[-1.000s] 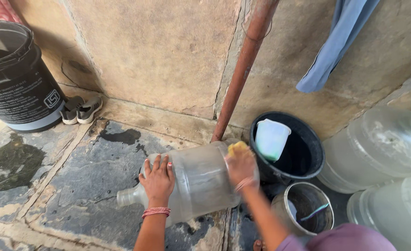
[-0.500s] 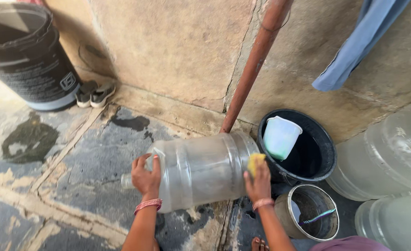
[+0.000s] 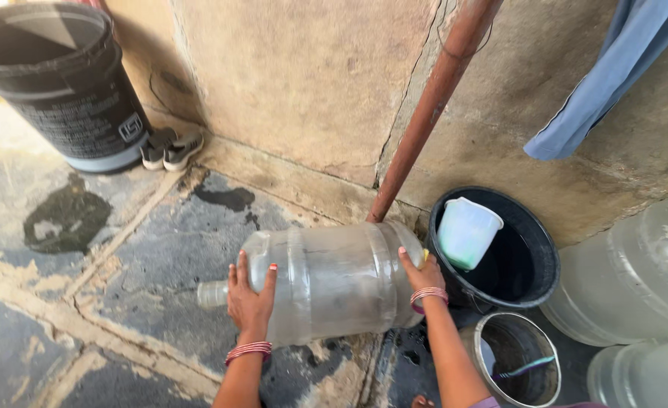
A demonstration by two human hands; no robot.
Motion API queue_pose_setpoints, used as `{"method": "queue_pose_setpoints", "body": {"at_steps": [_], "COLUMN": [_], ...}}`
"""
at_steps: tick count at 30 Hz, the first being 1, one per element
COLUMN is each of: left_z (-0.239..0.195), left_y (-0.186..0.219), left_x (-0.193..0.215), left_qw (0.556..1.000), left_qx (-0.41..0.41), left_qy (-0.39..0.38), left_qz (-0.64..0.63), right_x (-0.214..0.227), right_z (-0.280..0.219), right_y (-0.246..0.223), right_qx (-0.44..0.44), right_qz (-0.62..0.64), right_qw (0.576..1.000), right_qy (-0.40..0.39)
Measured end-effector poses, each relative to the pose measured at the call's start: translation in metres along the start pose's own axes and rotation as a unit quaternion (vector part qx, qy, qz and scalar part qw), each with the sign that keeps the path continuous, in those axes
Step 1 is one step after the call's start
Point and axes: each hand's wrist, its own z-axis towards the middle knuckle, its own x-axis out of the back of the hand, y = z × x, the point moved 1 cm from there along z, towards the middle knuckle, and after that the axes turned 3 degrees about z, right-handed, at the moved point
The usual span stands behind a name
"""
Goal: The person cleans a large plastic water jug by scrubbing the exterior with a sponge and then vigorously shaking it with water inside to rinse the interior.
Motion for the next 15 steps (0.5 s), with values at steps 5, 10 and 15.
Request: {"method": "queue_pose_setpoints", "body": {"at_steps": [5, 10, 15], "left_z": [0.031, 0.044, 0.046], "left_y": [0.023, 0.035, 0.041], "left_x": [-0.005, -0.004, -0.001], "left_qw": [0.999, 0.997, 0.994], "left_qx": [0.035, 0.053, 0.076], "left_qy": [-0.025, -0.042, -0.064], "left_qz": [0.021, 0.030, 0.037], "right_x": [-0.058, -0.123, -0.062], "right_z": [-0.061, -0.181, -0.132], "right_y": [-0.081, -0.174, -0.128], "right_qx": [0.179, 0.504, 0.458], "right_qz": [-0.284, -0.090, -0.169], "right_qw": [0.942, 0.857, 0.872], "right_qy": [-0.003, -0.058, -0.036]}}
